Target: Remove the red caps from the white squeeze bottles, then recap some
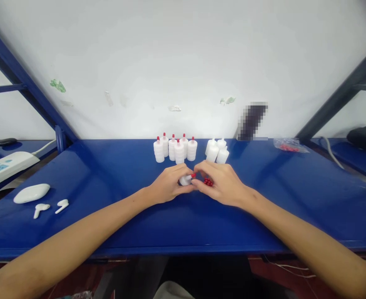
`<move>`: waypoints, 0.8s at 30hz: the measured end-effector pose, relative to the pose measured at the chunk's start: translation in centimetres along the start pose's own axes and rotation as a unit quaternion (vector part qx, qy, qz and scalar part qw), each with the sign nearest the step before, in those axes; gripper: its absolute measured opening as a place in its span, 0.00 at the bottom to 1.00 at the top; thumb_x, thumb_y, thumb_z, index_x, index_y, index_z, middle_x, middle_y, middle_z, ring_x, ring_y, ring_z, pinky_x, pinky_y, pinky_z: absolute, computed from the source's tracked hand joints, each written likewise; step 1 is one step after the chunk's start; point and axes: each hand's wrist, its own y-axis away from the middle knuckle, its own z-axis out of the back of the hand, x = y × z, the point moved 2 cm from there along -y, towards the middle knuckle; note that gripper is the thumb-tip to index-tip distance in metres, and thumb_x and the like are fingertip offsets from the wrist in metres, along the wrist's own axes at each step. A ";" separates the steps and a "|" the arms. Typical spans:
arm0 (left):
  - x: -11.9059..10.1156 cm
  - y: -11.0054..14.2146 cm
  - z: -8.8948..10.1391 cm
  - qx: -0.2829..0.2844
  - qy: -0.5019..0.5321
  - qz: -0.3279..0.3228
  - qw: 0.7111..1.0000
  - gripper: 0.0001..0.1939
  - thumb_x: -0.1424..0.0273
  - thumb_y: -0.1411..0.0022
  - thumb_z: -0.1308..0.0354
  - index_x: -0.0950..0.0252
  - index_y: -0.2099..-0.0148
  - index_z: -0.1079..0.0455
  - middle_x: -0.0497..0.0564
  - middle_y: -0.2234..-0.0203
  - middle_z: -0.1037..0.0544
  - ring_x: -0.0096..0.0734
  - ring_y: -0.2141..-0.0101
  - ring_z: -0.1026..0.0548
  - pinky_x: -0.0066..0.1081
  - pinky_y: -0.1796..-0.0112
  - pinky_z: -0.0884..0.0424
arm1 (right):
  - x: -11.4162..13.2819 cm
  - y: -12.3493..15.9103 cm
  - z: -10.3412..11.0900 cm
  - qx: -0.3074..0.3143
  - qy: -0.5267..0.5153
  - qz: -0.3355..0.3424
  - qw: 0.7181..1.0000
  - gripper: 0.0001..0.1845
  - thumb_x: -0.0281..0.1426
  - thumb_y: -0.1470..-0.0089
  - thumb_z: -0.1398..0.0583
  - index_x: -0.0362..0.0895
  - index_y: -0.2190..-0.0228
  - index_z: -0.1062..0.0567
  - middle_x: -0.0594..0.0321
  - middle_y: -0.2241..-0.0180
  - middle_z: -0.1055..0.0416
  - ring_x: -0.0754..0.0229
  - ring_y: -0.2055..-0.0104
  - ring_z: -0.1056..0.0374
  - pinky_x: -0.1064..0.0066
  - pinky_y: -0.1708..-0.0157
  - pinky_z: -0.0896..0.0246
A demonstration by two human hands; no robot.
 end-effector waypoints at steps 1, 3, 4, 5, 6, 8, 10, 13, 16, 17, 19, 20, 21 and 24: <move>0.0 0.0 0.0 0.007 0.002 -0.004 1.000 0.16 0.56 0.33 0.44 0.65 0.58 0.32 0.49 0.69 0.28 0.28 0.69 0.31 0.27 0.66 0.35 | 0.1 -0.1 -0.1 0.029 0.008 0.017 0.999 0.13 0.40 0.35 0.47 0.44 0.62 0.30 0.62 0.69 0.30 0.64 0.73 0.38 0.72 0.73 0.48; -0.1 0.0 -0.1 0.026 0.007 -0.013 1.000 0.16 0.56 0.33 0.44 0.66 0.61 0.33 0.49 0.70 0.29 0.28 0.69 0.32 0.27 0.66 0.36 | 0.1 -0.3 -0.1 0.063 0.014 0.042 0.997 0.14 0.39 0.33 0.50 0.44 0.64 0.31 0.62 0.69 0.31 0.64 0.73 0.39 0.72 0.73 0.49; -0.1 0.0 -0.2 0.038 0.009 -0.018 0.999 0.17 0.56 0.33 0.44 0.66 0.62 0.33 0.48 0.71 0.30 0.28 0.69 0.33 0.27 0.66 0.36 | 0.1 -0.3 -0.1 0.076 0.013 0.048 0.996 0.14 0.39 0.33 0.50 0.44 0.65 0.32 0.63 0.69 0.31 0.65 0.74 0.40 0.72 0.73 0.50; -0.2 0.0 -0.2 0.050 0.012 -0.022 0.998 0.17 0.55 0.33 0.44 0.66 0.62 0.34 0.48 0.71 0.30 0.28 0.70 0.33 0.27 0.67 0.36 | 0.2 -0.4 0.0 0.088 0.011 0.052 0.995 0.14 0.39 0.32 0.51 0.44 0.67 0.33 0.63 0.69 0.32 0.65 0.74 0.41 0.72 0.73 0.51; -0.3 0.1 -0.3 0.062 0.014 -0.025 0.998 0.17 0.55 0.33 0.45 0.66 0.62 0.34 0.48 0.71 0.30 0.28 0.70 0.33 0.27 0.67 0.36 | 0.3 -0.4 0.0 0.099 0.008 0.058 0.993 0.15 0.38 0.32 0.51 0.44 0.68 0.34 0.64 0.70 0.33 0.65 0.75 0.42 0.71 0.74 0.51; -0.5 0.1 -0.5 0.085 0.013 -0.033 0.996 0.17 0.56 0.31 0.47 0.66 0.61 0.34 0.49 0.70 0.30 0.29 0.69 0.32 0.28 0.66 0.35 | 0.5 -0.4 -0.1 0.117 -0.005 0.072 0.990 0.16 0.37 0.32 0.53 0.44 0.70 0.36 0.65 0.72 0.35 0.65 0.75 0.45 0.71 0.74 0.52; -0.8 0.1 -0.6 0.101 0.001 -0.040 0.994 0.15 0.58 0.29 0.50 0.66 0.60 0.34 0.50 0.69 0.29 0.29 0.69 0.32 0.28 0.66 0.34 | 0.5 -0.4 -0.3 0.129 -0.037 0.075 0.988 0.17 0.36 0.32 0.53 0.45 0.72 0.37 0.66 0.74 0.36 0.66 0.76 0.46 0.71 0.74 0.53; -0.9 0.2 -0.5 0.094 -0.055 -0.057 0.992 0.14 0.63 0.27 0.54 0.66 0.58 0.33 0.52 0.67 0.29 0.29 0.69 0.31 0.28 0.66 0.34 | -0.1 -0.3 -0.6 0.123 -0.127 0.025 0.984 0.19 0.37 0.32 0.54 0.45 0.75 0.40 0.69 0.77 0.40 0.66 0.77 0.47 0.72 0.75 0.54; -0.8 0.1 -0.2 0.071 -0.107 -0.068 0.989 0.13 0.67 0.27 0.57 0.64 0.54 0.32 0.54 0.62 0.28 0.29 0.66 0.30 0.29 0.64 0.34 | -1.6 -0.3 0.1 0.074 -0.198 -0.048 0.976 0.22 0.39 0.32 0.56 0.46 0.78 0.44 0.69 0.80 0.45 0.66 0.78 0.48 0.71 0.75 0.53; -0.6 0.1 -0.1 0.065 -0.110 -0.062 0.990 0.13 0.67 0.27 0.57 0.64 0.53 0.31 0.54 0.62 0.27 0.29 0.66 0.29 0.28 0.64 0.34 | -2.2 -0.3 0.6 0.060 -0.195 -0.065 0.977 0.21 0.38 0.33 0.56 0.46 0.78 0.45 0.69 0.80 0.45 0.65 0.77 0.48 0.71 0.74 0.53; -0.3 0.1 0.1 0.055 -0.098 -0.039 0.993 0.13 0.65 0.28 0.55 0.64 0.53 0.31 0.52 0.65 0.26 0.29 0.67 0.29 0.28 0.65 0.34 | -3.4 -0.4 1.6 0.060 -0.141 -0.083 0.985 0.19 0.36 0.35 0.54 0.46 0.78 0.44 0.68 0.79 0.44 0.64 0.76 0.47 0.69 0.72 0.52; -0.2 0.1 0.2 0.053 -0.090 -0.025 0.994 0.13 0.64 0.28 0.53 0.65 0.54 0.31 0.52 0.66 0.26 0.29 0.67 0.29 0.28 0.65 0.34 | -3.9 -0.4 2.1 0.077 -0.099 -0.091 0.988 0.17 0.34 0.36 0.53 0.46 0.78 0.43 0.68 0.79 0.43 0.63 0.75 0.45 0.69 0.71 0.52; -0.1 0.0 0.2 0.053 -0.082 -0.012 0.995 0.13 0.63 0.28 0.53 0.65 0.55 0.31 0.51 0.66 0.25 0.29 0.68 0.29 0.28 0.65 0.34 | -4.3 -0.4 2.4 0.105 -0.056 -0.101 0.988 0.15 0.31 0.38 0.52 0.45 0.78 0.41 0.67 0.78 0.41 0.63 0.74 0.44 0.68 0.70 0.52; -0.1 -0.1 0.3 0.064 -0.069 0.018 0.995 0.13 0.62 0.28 0.52 0.65 0.57 0.31 0.50 0.67 0.24 0.29 0.68 0.28 0.28 0.64 0.34 | -5.3 -0.2 3.0 0.198 0.013 -0.146 0.969 0.12 0.29 0.42 0.48 0.45 0.78 0.37 0.66 0.79 0.38 0.63 0.75 0.43 0.68 0.72 0.53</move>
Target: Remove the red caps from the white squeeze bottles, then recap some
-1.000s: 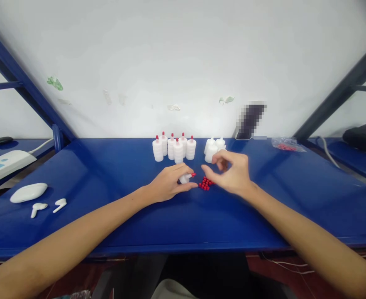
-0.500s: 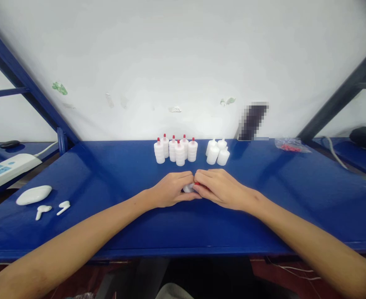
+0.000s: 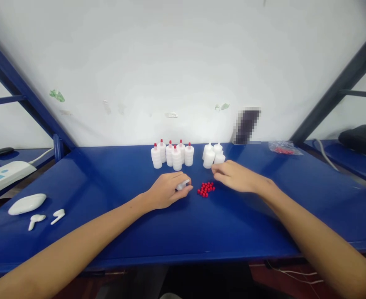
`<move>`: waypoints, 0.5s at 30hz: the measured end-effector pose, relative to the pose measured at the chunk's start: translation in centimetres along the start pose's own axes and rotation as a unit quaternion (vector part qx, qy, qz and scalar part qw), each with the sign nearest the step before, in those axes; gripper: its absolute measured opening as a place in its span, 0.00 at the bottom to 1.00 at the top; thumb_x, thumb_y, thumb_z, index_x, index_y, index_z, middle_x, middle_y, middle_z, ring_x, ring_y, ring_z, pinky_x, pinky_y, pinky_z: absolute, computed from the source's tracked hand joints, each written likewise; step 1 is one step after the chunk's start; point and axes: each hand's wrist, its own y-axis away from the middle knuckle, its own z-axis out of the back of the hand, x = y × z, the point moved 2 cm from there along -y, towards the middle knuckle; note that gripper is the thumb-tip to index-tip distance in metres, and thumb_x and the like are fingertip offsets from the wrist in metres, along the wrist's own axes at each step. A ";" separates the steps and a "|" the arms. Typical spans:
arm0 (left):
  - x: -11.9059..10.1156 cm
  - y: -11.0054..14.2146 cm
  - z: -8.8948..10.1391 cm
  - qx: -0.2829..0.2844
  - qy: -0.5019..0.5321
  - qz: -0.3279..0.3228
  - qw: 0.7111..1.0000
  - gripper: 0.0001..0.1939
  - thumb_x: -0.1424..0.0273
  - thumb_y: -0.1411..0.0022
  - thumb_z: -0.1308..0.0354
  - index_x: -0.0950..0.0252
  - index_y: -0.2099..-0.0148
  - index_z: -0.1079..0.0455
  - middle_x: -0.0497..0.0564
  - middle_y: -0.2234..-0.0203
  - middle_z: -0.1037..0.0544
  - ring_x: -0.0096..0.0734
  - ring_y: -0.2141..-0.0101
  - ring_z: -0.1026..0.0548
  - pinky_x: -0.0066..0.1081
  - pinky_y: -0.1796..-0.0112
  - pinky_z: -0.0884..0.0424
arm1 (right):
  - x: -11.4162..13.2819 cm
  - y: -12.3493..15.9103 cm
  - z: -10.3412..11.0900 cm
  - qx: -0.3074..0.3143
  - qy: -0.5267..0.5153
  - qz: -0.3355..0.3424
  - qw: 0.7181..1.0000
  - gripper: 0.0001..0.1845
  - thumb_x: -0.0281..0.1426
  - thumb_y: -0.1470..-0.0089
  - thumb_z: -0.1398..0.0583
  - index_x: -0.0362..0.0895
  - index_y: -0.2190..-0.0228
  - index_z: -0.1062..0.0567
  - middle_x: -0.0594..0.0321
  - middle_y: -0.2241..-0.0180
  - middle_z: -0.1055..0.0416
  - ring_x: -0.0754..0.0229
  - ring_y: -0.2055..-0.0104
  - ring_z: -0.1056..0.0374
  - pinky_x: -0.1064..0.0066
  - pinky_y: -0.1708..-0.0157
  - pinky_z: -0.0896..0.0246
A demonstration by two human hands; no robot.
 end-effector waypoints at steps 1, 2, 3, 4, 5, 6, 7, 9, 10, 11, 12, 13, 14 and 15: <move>0.0 0.0 0.0 0.005 0.001 0.006 1.000 0.13 0.62 0.29 0.52 0.65 0.58 0.31 0.50 0.67 0.24 0.28 0.68 0.27 0.27 0.64 0.34 | -0.2 0.1 0.0 0.024 0.005 -0.013 1.000 0.11 0.29 0.43 0.47 0.45 0.77 0.36 0.66 0.79 0.37 0.63 0.76 0.43 0.68 0.73 0.54; 0.0 -0.1 0.0 0.010 0.001 0.010 1.000 0.14 0.62 0.29 0.52 0.65 0.59 0.31 0.50 0.67 0.24 0.28 0.68 0.27 0.27 0.64 0.33 | -0.3 0.1 0.0 0.043 0.005 -0.019 0.999 0.10 0.29 0.44 0.46 0.45 0.77 0.36 0.66 0.80 0.36 0.63 0.77 0.42 0.69 0.74 0.54; 0.0 -0.1 0.0 0.015 -0.001 0.015 1.000 0.13 0.62 0.29 0.52 0.65 0.59 0.31 0.49 0.68 0.24 0.28 0.68 0.27 0.27 0.64 0.33 | -0.4 0.2 0.0 0.057 0.004 -0.021 0.998 0.09 0.29 0.45 0.46 0.45 0.77 0.35 0.67 0.80 0.36 0.63 0.77 0.42 0.69 0.75 0.53; 0.0 -0.1 -0.1 0.018 -0.004 0.019 1.000 0.13 0.62 0.29 0.52 0.65 0.60 0.31 0.49 0.68 0.24 0.28 0.68 0.27 0.27 0.64 0.33 | -0.4 0.3 0.0 0.068 0.002 -0.020 0.997 0.08 0.29 0.45 0.45 0.45 0.76 0.35 0.67 0.80 0.36 0.63 0.77 0.42 0.70 0.75 0.53; 0.1 -0.1 -0.1 0.019 -0.006 0.023 1.000 0.14 0.62 0.29 0.52 0.64 0.60 0.31 0.49 0.68 0.24 0.28 0.68 0.27 0.27 0.64 0.34 | -0.4 0.3 -0.1 0.076 0.001 -0.019 0.997 0.08 0.30 0.46 0.44 0.45 0.76 0.34 0.67 0.80 0.36 0.63 0.77 0.42 0.70 0.76 0.53; 0.1 -0.1 -0.2 0.020 -0.008 0.028 0.999 0.14 0.62 0.29 0.52 0.64 0.60 0.31 0.49 0.68 0.24 0.28 0.68 0.27 0.27 0.65 0.34 | -0.3 0.4 -0.1 0.082 0.000 -0.017 0.997 0.07 0.30 0.47 0.44 0.45 0.76 0.34 0.67 0.80 0.35 0.63 0.77 0.41 0.70 0.76 0.53; 0.2 -0.1 -0.2 0.020 -0.009 0.032 0.999 0.14 0.61 0.29 0.52 0.64 0.60 0.31 0.48 0.69 0.24 0.28 0.69 0.27 0.27 0.65 0.34 | -0.3 0.4 -0.1 0.087 -0.003 -0.015 0.996 0.07 0.29 0.48 0.43 0.45 0.76 0.34 0.67 0.80 0.35 0.63 0.77 0.42 0.70 0.77 0.54; 0.2 -0.1 -0.2 0.020 -0.011 0.040 0.999 0.14 0.61 0.29 0.53 0.64 0.59 0.31 0.48 0.69 0.25 0.29 0.69 0.27 0.27 0.66 0.34 | -0.1 0.5 -0.1 0.097 -0.017 -0.010 0.995 0.06 0.29 0.49 0.43 0.45 0.77 0.34 0.67 0.80 0.36 0.64 0.78 0.42 0.71 0.78 0.54; 0.2 -0.1 -0.1 0.021 -0.013 0.044 0.999 0.14 0.61 0.29 0.53 0.64 0.59 0.31 0.48 0.68 0.24 0.29 0.68 0.27 0.28 0.65 0.34 | 0.0 0.5 -0.1 0.103 -0.026 -0.007 0.994 0.06 0.29 0.50 0.43 0.45 0.77 0.34 0.68 0.80 0.36 0.64 0.78 0.43 0.71 0.78 0.54; 0.2 -0.1 -0.1 0.022 -0.015 0.044 0.999 0.13 0.61 0.29 0.53 0.64 0.58 0.32 0.49 0.67 0.24 0.30 0.67 0.27 0.28 0.65 0.34 | 0.2 0.5 0.0 0.108 -0.035 -0.003 0.994 0.06 0.28 0.50 0.43 0.45 0.77 0.34 0.68 0.80 0.36 0.64 0.78 0.43 0.71 0.78 0.53; 0.1 0.0 0.0 0.023 -0.015 0.042 0.999 0.12 0.63 0.30 0.53 0.63 0.56 0.32 0.49 0.65 0.24 0.31 0.66 0.27 0.29 0.64 0.33 | 0.3 0.5 0.0 0.109 -0.039 0.000 0.993 0.06 0.28 0.50 0.43 0.45 0.77 0.34 0.68 0.80 0.36 0.64 0.78 0.44 0.71 0.78 0.53; 0.0 0.0 0.1 0.024 -0.013 0.038 0.999 0.11 0.64 0.30 0.53 0.63 0.54 0.33 0.50 0.63 0.24 0.32 0.66 0.26 0.30 0.63 0.33 | 0.4 0.5 0.1 0.103 -0.039 0.002 0.994 0.05 0.27 0.50 0.43 0.45 0.77 0.34 0.68 0.80 0.36 0.65 0.78 0.43 0.71 0.78 0.53; 0.0 0.1 0.2 0.025 -0.010 0.037 0.999 0.11 0.66 0.31 0.53 0.63 0.51 0.34 0.50 0.63 0.24 0.32 0.66 0.26 0.31 0.63 0.33 | 0.5 0.5 0.3 0.091 -0.034 0.003 0.995 0.05 0.27 0.50 0.44 0.45 0.76 0.34 0.68 0.80 0.36 0.65 0.78 0.43 0.71 0.77 0.52; -0.1 0.1 0.2 0.027 -0.006 0.038 0.999 0.13 0.67 0.31 0.54 0.63 0.48 0.36 0.50 0.63 0.24 0.32 0.67 0.27 0.31 0.64 0.33 | 0.6 0.5 0.4 0.077 -0.029 0.005 0.997 0.04 0.27 0.49 0.44 0.45 0.75 0.33 0.68 0.80 0.36 0.65 0.77 0.43 0.71 0.76 0.52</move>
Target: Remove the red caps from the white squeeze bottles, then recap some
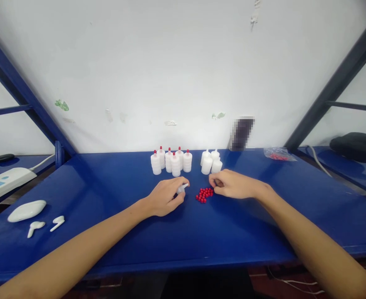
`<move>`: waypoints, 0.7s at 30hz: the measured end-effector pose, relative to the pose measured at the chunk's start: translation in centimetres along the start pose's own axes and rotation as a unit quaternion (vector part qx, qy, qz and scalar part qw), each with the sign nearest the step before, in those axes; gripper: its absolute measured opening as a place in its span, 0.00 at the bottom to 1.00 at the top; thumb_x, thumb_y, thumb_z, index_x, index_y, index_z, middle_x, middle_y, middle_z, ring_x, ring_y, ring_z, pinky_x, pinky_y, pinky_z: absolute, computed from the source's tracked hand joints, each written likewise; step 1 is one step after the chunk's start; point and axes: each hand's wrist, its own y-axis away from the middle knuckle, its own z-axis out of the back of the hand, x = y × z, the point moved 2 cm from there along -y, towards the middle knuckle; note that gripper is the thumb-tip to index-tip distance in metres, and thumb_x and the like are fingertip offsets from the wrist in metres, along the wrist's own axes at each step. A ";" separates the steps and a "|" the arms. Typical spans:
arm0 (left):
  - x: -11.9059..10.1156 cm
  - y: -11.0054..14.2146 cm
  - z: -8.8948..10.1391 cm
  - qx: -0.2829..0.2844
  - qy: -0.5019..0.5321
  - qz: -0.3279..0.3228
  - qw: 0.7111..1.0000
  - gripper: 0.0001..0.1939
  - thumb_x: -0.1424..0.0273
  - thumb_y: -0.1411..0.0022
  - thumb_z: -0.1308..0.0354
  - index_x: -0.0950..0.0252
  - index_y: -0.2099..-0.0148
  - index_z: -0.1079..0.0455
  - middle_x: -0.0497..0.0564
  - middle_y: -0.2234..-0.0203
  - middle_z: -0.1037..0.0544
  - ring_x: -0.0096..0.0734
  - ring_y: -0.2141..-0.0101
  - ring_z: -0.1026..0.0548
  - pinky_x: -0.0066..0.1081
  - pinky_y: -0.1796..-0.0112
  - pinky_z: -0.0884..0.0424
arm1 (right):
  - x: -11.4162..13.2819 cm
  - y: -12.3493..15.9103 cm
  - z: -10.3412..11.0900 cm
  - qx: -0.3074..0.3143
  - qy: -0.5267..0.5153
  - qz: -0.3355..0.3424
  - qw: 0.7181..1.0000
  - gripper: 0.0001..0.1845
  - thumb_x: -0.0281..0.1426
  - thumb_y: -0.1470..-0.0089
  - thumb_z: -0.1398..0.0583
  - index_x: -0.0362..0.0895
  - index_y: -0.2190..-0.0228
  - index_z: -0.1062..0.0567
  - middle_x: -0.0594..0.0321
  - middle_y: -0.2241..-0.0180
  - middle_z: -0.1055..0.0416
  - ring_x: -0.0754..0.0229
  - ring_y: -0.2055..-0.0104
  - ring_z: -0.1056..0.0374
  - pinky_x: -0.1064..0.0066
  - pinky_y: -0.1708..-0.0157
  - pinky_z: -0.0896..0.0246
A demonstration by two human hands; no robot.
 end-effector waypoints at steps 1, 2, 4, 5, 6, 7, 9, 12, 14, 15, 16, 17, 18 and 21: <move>0.0 0.0 0.0 0.001 0.005 0.005 1.000 0.15 0.67 0.31 0.54 0.63 0.45 0.38 0.50 0.65 0.24 0.32 0.68 0.27 0.31 0.65 0.34 | 0.1 0.0 0.1 -0.013 0.004 0.002 1.000 0.04 0.27 0.49 0.44 0.45 0.74 0.33 0.68 0.79 0.36 0.64 0.77 0.42 0.71 0.76 0.52; 0.0 0.1 0.0 0.001 0.009 0.013 1.000 0.16 0.66 0.31 0.54 0.64 0.44 0.39 0.49 0.67 0.25 0.32 0.71 0.28 0.31 0.66 0.34 | 0.2 0.0 0.2 -0.020 0.005 0.006 1.000 0.03 0.27 0.49 0.45 0.45 0.74 0.33 0.68 0.79 0.36 0.64 0.77 0.42 0.71 0.75 0.52; 0.0 0.1 -0.1 -0.001 0.015 0.028 1.000 0.18 0.64 0.31 0.53 0.63 0.42 0.41 0.46 0.70 0.26 0.30 0.74 0.30 0.30 0.69 0.35 | 0.2 0.1 0.2 -0.018 0.004 0.013 1.000 0.02 0.27 0.49 0.44 0.45 0.72 0.32 0.68 0.78 0.35 0.64 0.76 0.41 0.71 0.75 0.51; 0.0 0.1 -0.2 -0.001 0.017 0.031 0.999 0.18 0.63 0.31 0.52 0.63 0.42 0.41 0.46 0.71 0.27 0.29 0.75 0.31 0.30 0.69 0.36 | 0.1 0.1 0.1 -0.012 0.003 0.016 1.000 0.02 0.27 0.49 0.44 0.45 0.71 0.32 0.68 0.78 0.34 0.64 0.76 0.40 0.72 0.75 0.50; 0.0 0.0 -0.3 -0.002 0.018 0.032 0.999 0.18 0.63 0.31 0.52 0.63 0.42 0.41 0.46 0.71 0.27 0.29 0.76 0.31 0.29 0.70 0.36 | 0.0 0.1 0.1 -0.007 0.003 0.017 1.000 0.02 0.27 0.50 0.43 0.45 0.71 0.32 0.67 0.76 0.33 0.64 0.75 0.39 0.72 0.74 0.50; 0.1 0.0 -0.3 -0.002 0.019 0.033 0.999 0.18 0.63 0.31 0.52 0.63 0.42 0.41 0.46 0.71 0.27 0.29 0.76 0.31 0.29 0.70 0.37 | -0.2 0.2 0.0 -0.004 0.002 0.016 1.000 0.03 0.26 0.51 0.42 0.45 0.70 0.31 0.67 0.75 0.32 0.64 0.75 0.38 0.72 0.74 0.49; 0.1 0.0 -0.4 -0.002 0.020 0.031 0.999 0.18 0.63 0.31 0.52 0.63 0.42 0.41 0.46 0.70 0.27 0.29 0.75 0.31 0.29 0.70 0.37 | -0.6 0.2 -0.1 0.002 -0.001 0.008 1.000 0.05 0.26 0.52 0.41 0.45 0.69 0.30 0.66 0.73 0.30 0.64 0.74 0.37 0.72 0.74 0.47; 0.1 -0.1 -0.3 -0.001 0.019 0.031 0.999 0.17 0.63 0.31 0.52 0.63 0.43 0.40 0.47 0.69 0.26 0.29 0.75 0.30 0.28 0.71 0.37 | -1.1 0.1 -0.3 0.012 -0.011 0.002 1.000 0.04 0.29 0.51 0.40 0.45 0.69 0.28 0.64 0.72 0.28 0.63 0.73 0.35 0.72 0.74 0.45; 0.1 -0.1 -0.3 -0.002 0.017 0.032 0.999 0.17 0.62 0.30 0.52 0.63 0.43 0.39 0.48 0.69 0.26 0.29 0.74 0.30 0.28 0.71 0.37 | -1.1 0.0 -0.4 0.017 -0.015 0.009 1.000 0.04 0.32 0.49 0.39 0.45 0.69 0.28 0.64 0.72 0.28 0.63 0.74 0.35 0.72 0.74 0.45; 0.1 -0.1 -0.3 -0.002 0.015 0.033 0.999 0.17 0.62 0.31 0.52 0.63 0.44 0.39 0.48 0.68 0.25 0.29 0.74 0.29 0.28 0.71 0.37 | -1.0 -0.1 -0.4 0.019 -0.017 0.012 1.000 0.04 0.32 0.49 0.39 0.44 0.70 0.27 0.64 0.73 0.28 0.63 0.74 0.35 0.72 0.74 0.45; 0.1 -0.1 -0.3 -0.003 0.014 0.034 0.999 0.17 0.62 0.31 0.52 0.63 0.44 0.38 0.48 0.68 0.25 0.29 0.73 0.29 0.28 0.71 0.37 | -1.0 -0.1 -0.4 0.023 -0.019 0.013 0.999 0.04 0.33 0.48 0.39 0.44 0.70 0.27 0.64 0.73 0.28 0.64 0.74 0.35 0.72 0.74 0.45; 0.1 -0.1 -0.3 -0.002 0.013 0.035 0.999 0.17 0.62 0.31 0.52 0.63 0.44 0.38 0.48 0.68 0.25 0.29 0.73 0.29 0.28 0.71 0.37 | -0.9 -0.1 -0.4 0.029 -0.020 0.012 0.999 0.04 0.32 0.48 0.40 0.44 0.71 0.27 0.65 0.74 0.28 0.64 0.74 0.35 0.72 0.74 0.45; 0.1 -0.1 -0.3 -0.001 0.012 0.037 0.999 0.17 0.62 0.31 0.52 0.63 0.44 0.38 0.48 0.68 0.25 0.30 0.72 0.28 0.28 0.70 0.37 | -0.9 -0.1 -0.4 0.034 -0.022 0.009 0.999 0.04 0.31 0.48 0.40 0.44 0.71 0.27 0.65 0.74 0.28 0.64 0.74 0.35 0.72 0.75 0.44; 0.1 -0.1 -0.3 0.004 0.010 0.042 0.999 0.17 0.62 0.31 0.52 0.62 0.44 0.37 0.48 0.67 0.25 0.30 0.71 0.28 0.28 0.70 0.36 | -0.9 -0.1 -0.1 0.036 -0.025 -0.006 0.999 0.03 0.29 0.50 0.41 0.43 0.72 0.26 0.64 0.75 0.27 0.64 0.75 0.35 0.72 0.75 0.44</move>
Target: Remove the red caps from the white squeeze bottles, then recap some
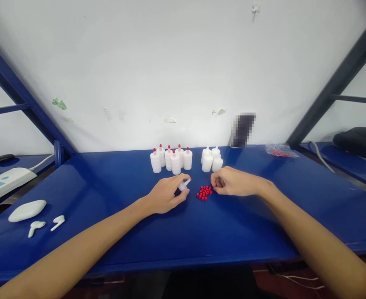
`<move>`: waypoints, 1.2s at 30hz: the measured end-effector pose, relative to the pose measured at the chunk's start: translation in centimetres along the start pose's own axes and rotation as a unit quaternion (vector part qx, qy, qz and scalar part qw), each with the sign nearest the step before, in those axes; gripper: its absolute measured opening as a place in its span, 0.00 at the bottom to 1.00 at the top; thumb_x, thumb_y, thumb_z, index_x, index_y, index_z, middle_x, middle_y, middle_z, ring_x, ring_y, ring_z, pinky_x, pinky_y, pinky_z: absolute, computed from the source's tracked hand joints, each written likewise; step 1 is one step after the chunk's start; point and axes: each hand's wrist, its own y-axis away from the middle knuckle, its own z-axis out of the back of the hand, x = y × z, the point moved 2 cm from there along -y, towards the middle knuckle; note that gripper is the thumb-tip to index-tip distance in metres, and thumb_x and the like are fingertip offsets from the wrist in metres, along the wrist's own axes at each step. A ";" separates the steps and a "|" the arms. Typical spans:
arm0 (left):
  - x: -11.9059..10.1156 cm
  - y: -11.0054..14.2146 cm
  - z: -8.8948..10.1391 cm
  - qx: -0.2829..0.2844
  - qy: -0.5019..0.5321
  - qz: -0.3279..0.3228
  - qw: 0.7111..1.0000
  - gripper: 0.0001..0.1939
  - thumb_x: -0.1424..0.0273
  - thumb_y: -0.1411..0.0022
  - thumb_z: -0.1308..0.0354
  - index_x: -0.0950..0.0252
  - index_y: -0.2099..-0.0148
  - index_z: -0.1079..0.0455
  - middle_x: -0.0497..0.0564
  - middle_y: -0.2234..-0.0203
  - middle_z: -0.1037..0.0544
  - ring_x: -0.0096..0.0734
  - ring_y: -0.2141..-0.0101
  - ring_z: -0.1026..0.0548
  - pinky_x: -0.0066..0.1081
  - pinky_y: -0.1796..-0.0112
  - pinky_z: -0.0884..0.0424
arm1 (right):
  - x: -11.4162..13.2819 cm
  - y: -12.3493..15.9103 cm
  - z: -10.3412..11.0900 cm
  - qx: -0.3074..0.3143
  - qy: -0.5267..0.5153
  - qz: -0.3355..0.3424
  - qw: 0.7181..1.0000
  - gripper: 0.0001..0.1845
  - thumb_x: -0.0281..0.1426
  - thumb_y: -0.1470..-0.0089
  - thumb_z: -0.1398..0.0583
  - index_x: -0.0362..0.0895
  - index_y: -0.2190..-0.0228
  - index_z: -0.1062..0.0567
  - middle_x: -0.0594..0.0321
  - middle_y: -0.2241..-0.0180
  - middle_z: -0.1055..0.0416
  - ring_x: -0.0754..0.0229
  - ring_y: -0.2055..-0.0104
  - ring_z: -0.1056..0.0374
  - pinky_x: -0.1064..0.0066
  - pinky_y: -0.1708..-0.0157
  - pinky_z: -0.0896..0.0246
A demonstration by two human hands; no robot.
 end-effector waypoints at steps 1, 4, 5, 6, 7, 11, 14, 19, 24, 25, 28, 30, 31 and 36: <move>0.0 0.0 0.0 0.001 0.000 0.000 1.000 0.17 0.62 0.30 0.52 0.62 0.44 0.37 0.48 0.67 0.25 0.30 0.71 0.28 0.28 0.70 0.36 | 0.0 0.1 0.1 -0.005 -0.003 -0.004 1.000 0.03 0.28 0.50 0.41 0.43 0.72 0.26 0.64 0.75 0.27 0.63 0.75 0.34 0.72 0.75 0.44; 0.0 0.0 0.0 0.001 0.000 -0.005 1.000 0.17 0.62 0.30 0.52 0.63 0.44 0.38 0.49 0.67 0.24 0.31 0.71 0.27 0.29 0.69 0.36 | -0.2 0.2 0.4 -0.019 -0.025 -0.008 0.999 0.03 0.27 0.52 0.41 0.43 0.72 0.26 0.64 0.75 0.26 0.63 0.75 0.33 0.72 0.75 0.42; 0.0 0.0 0.1 0.001 0.000 -0.006 1.000 0.17 0.62 0.31 0.52 0.63 0.44 0.38 0.49 0.67 0.24 0.31 0.71 0.27 0.29 0.69 0.36 | -0.2 0.3 0.5 -0.022 -0.035 -0.006 0.999 0.04 0.27 0.52 0.41 0.43 0.71 0.26 0.64 0.75 0.26 0.63 0.74 0.33 0.72 0.74 0.41; 0.0 0.0 0.1 0.001 0.000 -0.007 1.000 0.17 0.62 0.31 0.52 0.63 0.44 0.38 0.49 0.67 0.24 0.31 0.71 0.27 0.29 0.69 0.36 | -0.3 0.4 0.6 -0.027 -0.044 -0.004 0.999 0.04 0.27 0.53 0.41 0.43 0.71 0.26 0.64 0.74 0.25 0.62 0.73 0.32 0.72 0.74 0.40; 0.0 0.0 0.0 0.002 -0.001 -0.007 1.000 0.17 0.62 0.31 0.52 0.63 0.44 0.38 0.49 0.67 0.24 0.30 0.71 0.27 0.28 0.69 0.36 | -0.3 0.4 0.7 -0.033 -0.051 0.000 0.998 0.05 0.27 0.53 0.41 0.43 0.71 0.25 0.64 0.74 0.25 0.62 0.73 0.31 0.73 0.73 0.39; 0.1 -0.1 0.0 0.005 -0.003 -0.002 1.000 0.17 0.62 0.31 0.51 0.62 0.44 0.38 0.49 0.66 0.24 0.30 0.71 0.28 0.28 0.70 0.37 | -0.6 0.4 0.8 -0.043 -0.059 0.009 0.997 0.05 0.27 0.52 0.41 0.43 0.71 0.24 0.64 0.73 0.24 0.61 0.71 0.30 0.72 0.71 0.37; 0.1 -0.1 0.0 0.009 -0.003 0.001 1.000 0.17 0.62 0.31 0.51 0.62 0.44 0.37 0.49 0.66 0.24 0.29 0.72 0.28 0.28 0.70 0.37 | -0.8 0.2 0.6 -0.034 -0.051 0.018 0.998 0.07 0.27 0.51 0.41 0.43 0.70 0.22 0.63 0.72 0.23 0.61 0.71 0.29 0.72 0.71 0.37; 0.0 -0.1 0.0 0.015 0.000 -0.001 1.000 0.16 0.62 0.30 0.51 0.62 0.44 0.37 0.49 0.65 0.24 0.29 0.71 0.28 0.28 0.69 0.37 | -1.1 -0.2 0.2 -0.018 -0.056 0.010 0.998 0.09 0.27 0.52 0.40 0.42 0.68 0.20 0.62 0.71 0.22 0.60 0.70 0.27 0.72 0.69 0.35; 0.0 -0.1 -0.1 0.016 0.001 -0.007 1.000 0.17 0.61 0.30 0.52 0.62 0.44 0.38 0.48 0.66 0.24 0.29 0.72 0.29 0.28 0.69 0.37 | -0.7 -0.1 0.1 -0.014 -0.086 0.004 0.996 0.08 0.26 0.54 0.40 0.41 0.69 0.22 0.62 0.72 0.23 0.60 0.71 0.28 0.72 0.70 0.35; 0.0 -0.1 -0.1 0.016 0.001 -0.008 1.000 0.17 0.61 0.30 0.52 0.62 0.44 0.38 0.48 0.66 0.24 0.29 0.72 0.29 0.28 0.69 0.37 | -0.6 -0.1 0.1 -0.015 -0.088 0.005 0.996 0.07 0.26 0.54 0.40 0.42 0.70 0.22 0.62 0.72 0.23 0.60 0.71 0.29 0.72 0.70 0.35; 0.0 -0.1 -0.1 0.017 0.003 -0.006 1.000 0.17 0.61 0.30 0.52 0.62 0.44 0.38 0.48 0.66 0.24 0.28 0.72 0.29 0.28 0.70 0.37 | -0.3 -0.1 0.1 -0.014 -0.088 0.006 0.996 0.06 0.27 0.53 0.40 0.42 0.70 0.23 0.62 0.72 0.24 0.60 0.71 0.29 0.72 0.71 0.36; 0.0 -0.1 0.0 0.018 0.004 -0.003 1.000 0.16 0.62 0.30 0.52 0.62 0.44 0.38 0.48 0.66 0.24 0.28 0.72 0.29 0.28 0.70 0.37 | -0.3 -0.2 0.0 -0.012 -0.092 0.007 0.996 0.06 0.27 0.53 0.40 0.42 0.70 0.23 0.62 0.72 0.24 0.60 0.71 0.29 0.71 0.70 0.35; 0.0 -0.1 0.0 0.018 0.005 -0.001 1.000 0.16 0.62 0.30 0.52 0.62 0.44 0.38 0.48 0.66 0.24 0.28 0.72 0.29 0.28 0.69 0.37 | -0.4 -0.2 0.0 -0.010 -0.095 0.009 0.995 0.06 0.27 0.53 0.40 0.42 0.70 0.23 0.62 0.72 0.24 0.60 0.71 0.29 0.71 0.70 0.35; -0.1 -0.2 0.0 0.020 0.013 0.003 1.000 0.16 0.62 0.31 0.50 0.61 0.44 0.38 0.47 0.67 0.26 0.27 0.74 0.31 0.27 0.70 0.37 | -0.6 0.0 0.1 -0.016 -0.113 0.037 0.993 0.04 0.26 0.52 0.40 0.43 0.69 0.26 0.62 0.71 0.24 0.61 0.70 0.30 0.71 0.69 0.35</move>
